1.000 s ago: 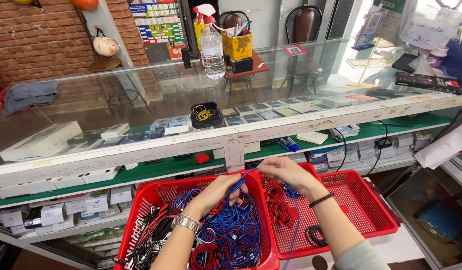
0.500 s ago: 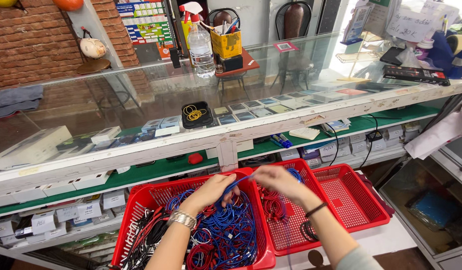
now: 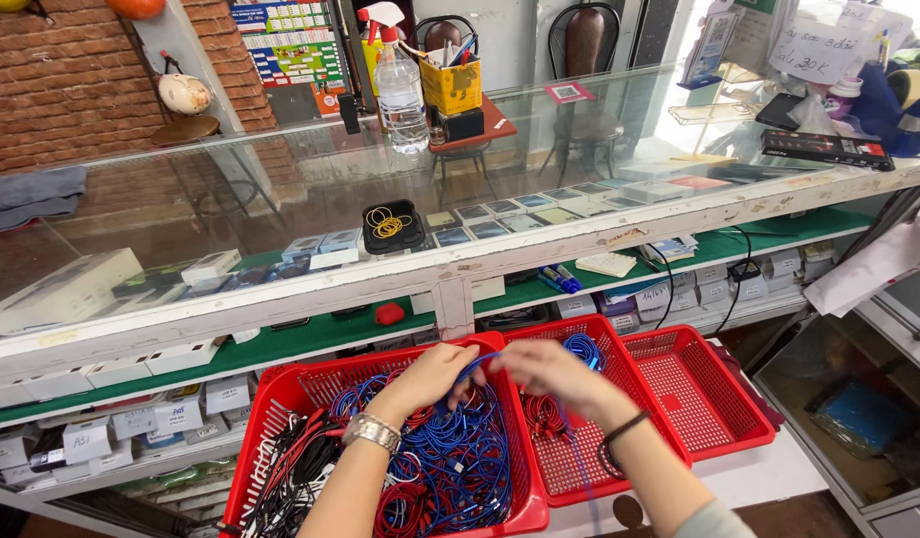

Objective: The person picks charging cables one at a time from a red basket of tangled red, blue, black and white cables and winds each cable into a tight coil by hand, then places the finished coil into an adjacent basket section. They repeat this coiling and sorting process continuously across the episode.

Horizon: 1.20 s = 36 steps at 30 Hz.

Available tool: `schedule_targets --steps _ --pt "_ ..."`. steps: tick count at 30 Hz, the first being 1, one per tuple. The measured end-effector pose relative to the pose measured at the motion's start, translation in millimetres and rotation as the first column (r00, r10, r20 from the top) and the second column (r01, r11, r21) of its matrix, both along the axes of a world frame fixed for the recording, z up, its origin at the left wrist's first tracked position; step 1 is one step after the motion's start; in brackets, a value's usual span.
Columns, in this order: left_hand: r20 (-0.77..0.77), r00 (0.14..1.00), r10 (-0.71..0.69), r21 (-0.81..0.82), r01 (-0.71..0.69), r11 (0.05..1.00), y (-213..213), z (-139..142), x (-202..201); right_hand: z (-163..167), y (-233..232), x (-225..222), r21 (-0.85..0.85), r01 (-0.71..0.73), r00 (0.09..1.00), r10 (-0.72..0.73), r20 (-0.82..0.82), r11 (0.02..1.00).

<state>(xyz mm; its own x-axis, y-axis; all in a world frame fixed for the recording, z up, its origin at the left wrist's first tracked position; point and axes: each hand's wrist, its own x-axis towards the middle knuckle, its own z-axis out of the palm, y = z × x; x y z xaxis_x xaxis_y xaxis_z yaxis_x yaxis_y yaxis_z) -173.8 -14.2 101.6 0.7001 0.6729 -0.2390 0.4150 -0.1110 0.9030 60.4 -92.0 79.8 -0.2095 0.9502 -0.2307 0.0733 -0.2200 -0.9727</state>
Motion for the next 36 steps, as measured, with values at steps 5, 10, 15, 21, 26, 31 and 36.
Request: schedule_targets --steps 5,10,15,21,26,31,36 --pt "0.757 0.632 0.167 -0.466 0.342 0.816 -9 1 1 -26 1 4 0.027 0.110 0.877 -0.084 -0.474 0.994" --pt "0.654 0.703 0.279 -0.212 -0.183 0.960 -9 6 25 -43 -27 -69 0.081 -0.027 0.997 0.033 -0.070 0.996" --pt "-0.204 0.965 0.162 0.503 -0.038 0.863 -11 5 2 9 -13 -34 0.283 -0.327 0.871 0.171 0.461 0.902" --pt "0.542 0.836 -0.092 -0.423 0.365 0.830 -18 4 -19 22 23 43 0.301 -0.207 0.949 0.116 0.293 0.931" --pt "0.727 0.619 0.299 -0.441 0.087 0.893 -13 -6 22 -49 -7 -17 -0.014 0.210 0.848 -0.189 -0.494 0.978" --pt "0.483 0.777 0.403 -0.017 -0.452 0.892 -19 -27 80 -68 -35 -69 -0.308 0.287 0.593 -0.420 -0.687 0.907" --pt "0.314 0.861 0.400 0.101 -0.449 0.888 -35 -54 107 -45 -58 -29 -0.420 0.365 0.406 -0.548 -0.731 0.831"
